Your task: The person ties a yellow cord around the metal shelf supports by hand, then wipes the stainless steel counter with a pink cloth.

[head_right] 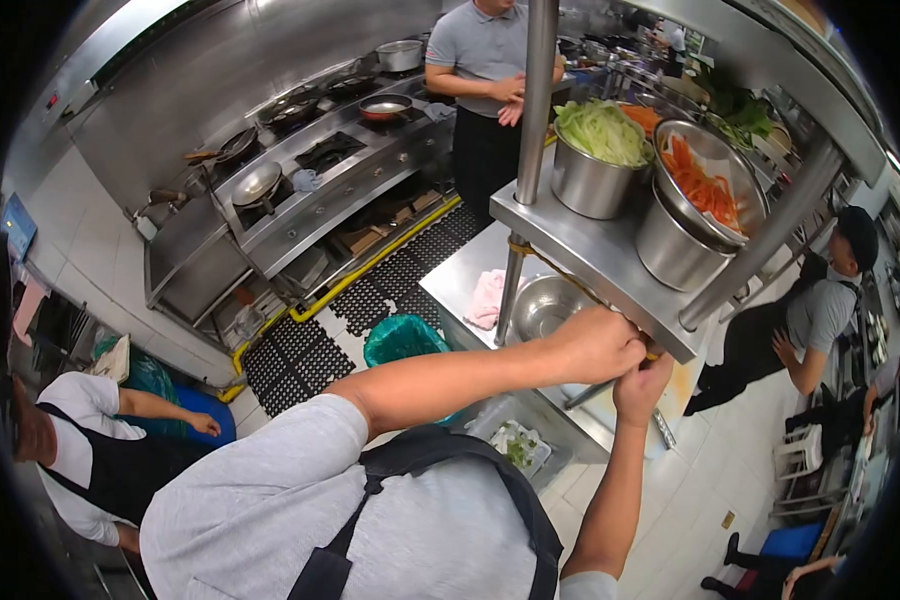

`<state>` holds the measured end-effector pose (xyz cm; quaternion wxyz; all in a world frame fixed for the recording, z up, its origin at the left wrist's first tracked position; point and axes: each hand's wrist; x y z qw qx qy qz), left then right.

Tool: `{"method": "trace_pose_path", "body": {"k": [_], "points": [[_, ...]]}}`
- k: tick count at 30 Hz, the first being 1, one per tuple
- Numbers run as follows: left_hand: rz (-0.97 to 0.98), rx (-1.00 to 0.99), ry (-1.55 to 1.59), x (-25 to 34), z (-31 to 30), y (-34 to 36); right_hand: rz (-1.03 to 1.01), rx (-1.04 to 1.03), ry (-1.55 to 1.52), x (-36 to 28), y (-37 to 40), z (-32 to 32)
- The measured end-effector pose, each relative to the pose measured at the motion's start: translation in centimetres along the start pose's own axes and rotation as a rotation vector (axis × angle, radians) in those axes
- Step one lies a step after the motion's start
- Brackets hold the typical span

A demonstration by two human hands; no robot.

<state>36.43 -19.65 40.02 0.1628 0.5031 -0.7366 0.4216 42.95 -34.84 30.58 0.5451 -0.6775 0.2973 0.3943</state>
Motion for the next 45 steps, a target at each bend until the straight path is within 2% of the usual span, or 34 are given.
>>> {"method": "trace_pose_path", "body": {"k": [1, 4, 10, 12, 14, 16, 19, 21, 25, 26, 28, 30, 32, 34, 36, 38, 40, 42, 44, 45], "points": [[0.003, 0.0, -0.04, 0.0, 0.1, 0.1, 0.021, 0.008, -0.041, -0.1, -0.1, 0.3], [0.095, 0.094, -0.066, 0.3, 0.6, 0.2, -0.102, 0.047, 0.012, 0.9, -0.2, 0.6], [0.082, 0.104, -0.13, -0.1, 2.2, 0.3, -0.152, 0.065, 0.061, 2.2, -0.1, 0.6], [0.12, 0.03, -0.214, 0.1, 2.1, 0.6, 0.08, 0.099, -0.201, 4.3, -0.1, 0.0], [0.182, 0.036, -0.31, 0.1, 2.2, 0.8, 0.164, 0.094, -0.267, 5.9, -0.2, -0.6], [0.262, 0.106, -0.419, -0.7, 3.2, 1.1, 0.134, 0.111, -0.206, 5.4, 0.0, -0.4], [0.312, 0.066, -0.449, -1.4, 3.6, 1.3, 0.139, 0.224, -0.203, 2.3, 0.1, 1.3], [0.315, 0.086, -0.476, -1.7, 4.6, 0.8, 0.123, 0.266, -0.152, 1.5, 0.5, 2.1], [0.378, 0.102, -0.504, -0.7, 2.8, 1.2, 0.05, 0.298, 0.019, 1.4, 0.9, 2.7], [0.426, 0.161, -0.514, -1.0, 3.1, 1.0, 0.019, 0.302, 0.098, 1.5, 0.9, 2.5], [0.495, 0.141, -0.504, -2.0, 2.7, 1.4, -0.087, 0.303, 0.293, 1.9, 0.8, 2.1], [0.487, 0.134, -0.38, -2.5, 1.5, 2.1, -0.158, 0.296, 0.458, 2.0, 0.6, 1.7], [0.328, 0.109, -0.081, -3.7, 2.2, 3.3, -0.11, 0.324, 0.506, 1.3, 0.6, 1.8], [0.243, 0.027, 0.095, -3.8, 1.9, 6.7, 0.058, 0.423, 0.404, -1.0, 0.3, 3.8], [0.188, -0.232, 0.106, -7.1, 3.0, 10.3, 0.066, 0.449, 0.195, -1.2, 0.1, 4.6], [0.045, -0.535, 0.192, -11.4, 2.7, 14.1, 0.091, 0.473, 0.162, -1.4, 0.2, 5.0], [0.027, -0.667, 0.139, -19.3, 3.9, 20.2, 0.105, 0.488, 0.155, -1.3, 0.1, 5.0], [-0.171, -0.735, 0.148, -23.8, 2.2, 25.4, 0.116, 0.499, 0.181, -1.0, 0.2, 4.9], [-0.333, -0.706, 0.242, -28.0, 1.0, 30.2, 0.096, 0.485, 0.236, -1.4, 0.2, 5.1], [-0.482, -0.651, 0.311, -29.5, 0.2, 32.5, 0.087, 0.477, 0.265, -1.6, 0.3, 5.1]]}}
Point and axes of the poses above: each hand's wrist, its own y-axis away from the middle knuckle, its own z-axis out of the palm, x = y × z, and after that the axes turned 8 degrees about z, right-handed
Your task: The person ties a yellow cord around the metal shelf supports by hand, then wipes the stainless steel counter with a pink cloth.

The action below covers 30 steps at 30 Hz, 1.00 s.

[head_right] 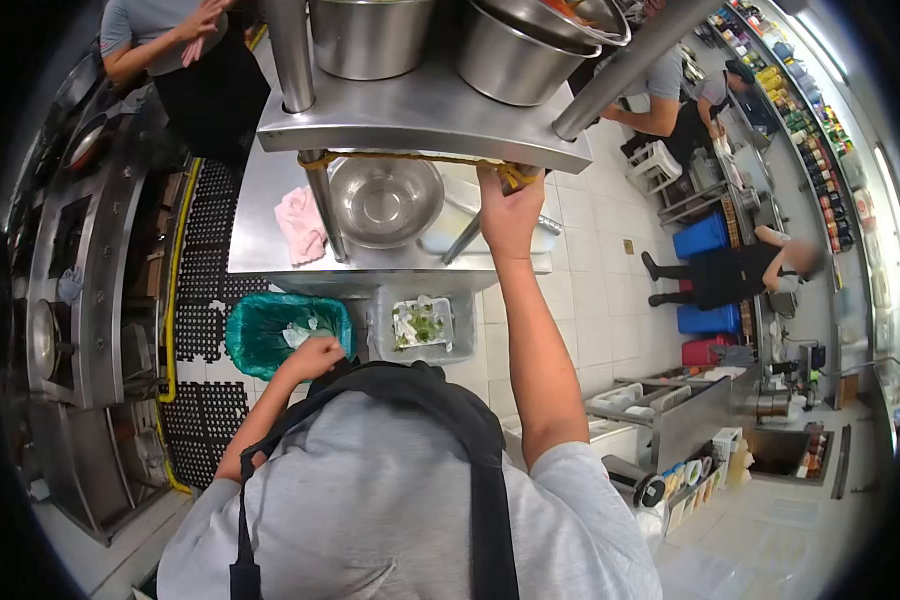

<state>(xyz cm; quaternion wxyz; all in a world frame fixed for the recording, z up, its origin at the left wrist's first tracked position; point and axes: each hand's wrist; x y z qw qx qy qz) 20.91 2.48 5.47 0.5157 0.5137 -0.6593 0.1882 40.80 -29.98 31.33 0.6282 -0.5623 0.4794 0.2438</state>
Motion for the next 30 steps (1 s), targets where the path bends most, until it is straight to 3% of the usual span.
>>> {"method": "trace_pose_path", "body": {"k": [4, 7, 8, 10, 12, 20, 23, 26, 30], "points": [[-0.224, 0.215, 0.212, -10.2, 1.1, 5.1, 0.056, -0.125, 0.134, 0.1, 0.4, -1.9], [-0.39, 0.22, 0.236, -15.0, 1.4, 7.3, 0.098, -0.082, 0.049, -0.4, 0.8, -1.3], [-0.418, 0.252, 0.258, -17.4, 2.2, 7.7, 0.121, -0.008, 0.134, -0.8, 1.0, -0.7], [-0.426, 0.268, 0.278, -21.8, 3.7, 8.1, 0.154, 0.045, 0.024, -1.0, 0.9, -0.1], [-0.468, 0.311, 0.34, -22.3, 4.1, 8.8, 0.169, 0.078, -0.092, -1.2, 0.8, 0.4], [-0.824, 0.446, 0.689, -21.3, 5.3, 12.5, 0.049, 0.016, 0.0, -0.4, 0.8, -0.1], [-0.791, 0.512, 0.77, -22.3, 6.5, 15.2, -0.16, 0.044, 0.167, 1.8, 0.3, -0.5], [-0.741, 0.429, 0.57, -20.2, 6.4, 18.2, 0.121, 0.065, -0.061, 1.6, 0.6, -0.1], [-0.723, 0.426, 0.575, -20.1, 6.9, 22.6, -0.015, 0.087, 0.026, 4.2, 0.0, -0.9]]}}
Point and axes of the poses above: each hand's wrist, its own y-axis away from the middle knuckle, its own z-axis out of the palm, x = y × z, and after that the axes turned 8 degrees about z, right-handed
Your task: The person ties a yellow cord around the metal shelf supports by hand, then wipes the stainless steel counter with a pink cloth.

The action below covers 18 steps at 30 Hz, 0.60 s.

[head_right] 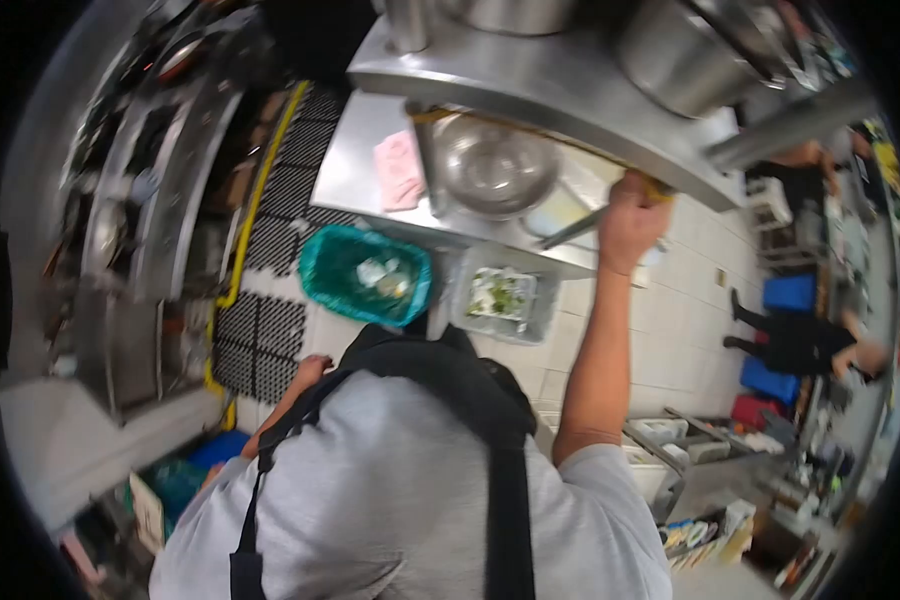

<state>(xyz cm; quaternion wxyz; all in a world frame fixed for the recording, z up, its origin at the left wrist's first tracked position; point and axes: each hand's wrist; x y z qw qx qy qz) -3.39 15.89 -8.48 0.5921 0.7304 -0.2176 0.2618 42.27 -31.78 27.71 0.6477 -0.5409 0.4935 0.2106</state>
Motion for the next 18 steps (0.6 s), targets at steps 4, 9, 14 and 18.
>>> {"method": "trace_pose_path", "body": {"k": [4, 9, 14, 18], "points": [[-0.227, 0.254, 0.225, 5.0, 1.8, 5.1, 0.026, -0.124, -0.236, -1.7, 0.1, 0.5], [-0.229, 0.303, 0.192, 7.4, 2.1, 7.8, -0.009, -0.068, -0.215, -1.9, 0.4, 1.1], [-0.209, 0.308, 0.169, 8.2, 2.9, 9.5, 0.015, -0.049, -0.258, -1.9, 0.5, 1.4], [-0.179, 0.259, 0.126, 7.1, 3.4, 9.5, -0.013, -0.009, -0.144, -1.5, 0.5, 1.2]]}}
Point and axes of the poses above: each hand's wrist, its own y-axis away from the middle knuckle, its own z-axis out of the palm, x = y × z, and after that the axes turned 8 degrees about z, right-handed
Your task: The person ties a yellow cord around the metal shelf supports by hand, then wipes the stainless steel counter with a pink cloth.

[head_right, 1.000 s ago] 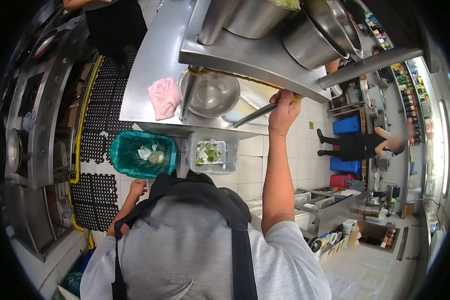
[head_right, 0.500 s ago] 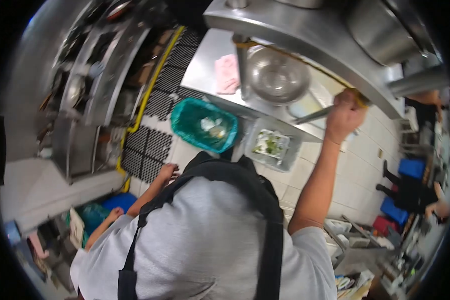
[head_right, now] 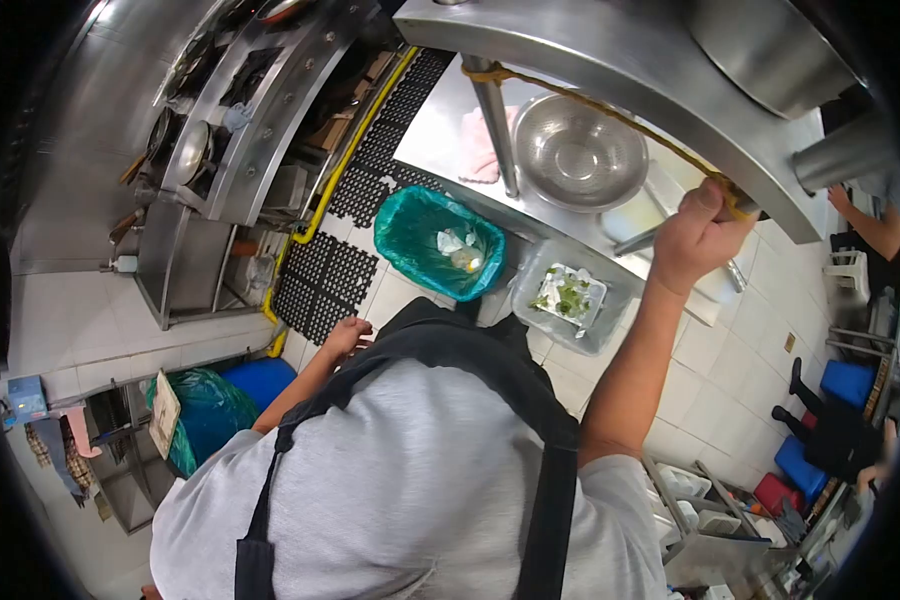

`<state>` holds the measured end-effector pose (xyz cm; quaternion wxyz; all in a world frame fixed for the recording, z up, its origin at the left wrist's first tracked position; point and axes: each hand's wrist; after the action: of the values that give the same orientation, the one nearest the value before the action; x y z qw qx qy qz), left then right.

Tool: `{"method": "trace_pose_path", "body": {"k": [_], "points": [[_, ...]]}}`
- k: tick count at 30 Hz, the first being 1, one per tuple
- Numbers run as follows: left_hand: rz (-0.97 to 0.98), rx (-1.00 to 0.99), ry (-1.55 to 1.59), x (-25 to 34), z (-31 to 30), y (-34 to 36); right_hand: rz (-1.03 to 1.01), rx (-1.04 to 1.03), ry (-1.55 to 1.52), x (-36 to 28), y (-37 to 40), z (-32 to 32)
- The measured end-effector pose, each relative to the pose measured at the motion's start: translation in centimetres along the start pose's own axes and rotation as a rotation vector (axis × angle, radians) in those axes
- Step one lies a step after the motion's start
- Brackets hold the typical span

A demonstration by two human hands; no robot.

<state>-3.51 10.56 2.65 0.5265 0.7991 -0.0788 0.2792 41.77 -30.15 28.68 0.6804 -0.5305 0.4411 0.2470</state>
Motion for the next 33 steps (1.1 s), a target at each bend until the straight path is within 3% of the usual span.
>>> {"method": "trace_pose_path", "body": {"k": [4, 8, 10, 13, 14, 15, 16, 17, 19, 20, 22, 24, 27, 28, 31, 33], "points": [[0.032, -0.054, 0.003, -2.2, -0.7, -1.6, -0.012, 0.027, 0.039, -0.6, 0.1, 0.3], [0.082, -0.042, -0.124, -0.2, -1.4, -0.4, -0.005, 0.036, 0.032, -0.5, 0.0, 0.4], [0.185, -0.13, -0.204, -2.9, -3.4, -3.4, -0.036, 0.058, 0.006, -0.2, 0.1, 0.6], [0.094, -0.116, 0.006, -2.8, -4.4, -4.4, -0.002, 0.069, -0.008, -0.7, 0.5, 0.7], [0.386, -0.244, -0.461, -8.2, -6.2, -11.2, -0.046, 0.105, 0.147, 1.0, 0.0, -0.1], [0.717, -0.231, -0.916, -11.8, -7.6, -16.2, 0.0, 0.101, 0.145, 0.4, 0.3, -0.1], [0.871, -0.148, -0.937, -11.5, -8.2, -16.3, -0.035, 0.108, 0.304, 0.2, 0.4, -0.4], [1.02, -0.049, -0.963, -11.2, -8.7, -16.2, 0.088, 0.075, 0.138, -1.3, 0.9, 0.0], [0.861, -0.125, -0.83, -8.9, -9.6, -15.9, 0.089, 0.082, 0.138, -3.4, 2.0, 0.6], [0.803, -0.154, -0.793, -8.1, -10.1, -16.5, -0.077, 0.149, 0.399, -4.6, 2.7, 0.6], [0.766, -0.187, -0.769, -6.5, -10.5, -17.7, -0.228, 0.285, 0.643, -5.7, 3.8, 0.2], [0.752, -0.218, -0.761, -5.4, -11.0, -19.0, -0.202, 0.427, 0.601, -5.7, 4.6, -0.6], [0.759, -0.258, -0.756, -3.7, -12.0, -20.6, 0.403, 0.253, 0.399, -9.0, 4.2, -1.4], [0.765, -0.271, -0.755, -3.2, -12.3, -21.2, 0.485, 0.282, 0.247, -9.9, 3.8, -0.4], [0.789, -0.305, -0.758, -2.1, -13.1, -22.9, 0.618, 0.26, 0.353, -13.1, 2.4, 2.0], [0.817, -0.322, -0.763, -1.6, -14.0, -24.0, 0.594, 0.268, 0.402, -12.9, 1.7, 2.6]]}}
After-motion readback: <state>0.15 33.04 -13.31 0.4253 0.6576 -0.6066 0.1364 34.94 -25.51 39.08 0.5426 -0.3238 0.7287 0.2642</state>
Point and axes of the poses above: each hand's wrist, its own y-axis away from the middle knuckle, its own z-axis out of the palm, x = y × z, and after that the axes turned 8 degrees about z, right-handed
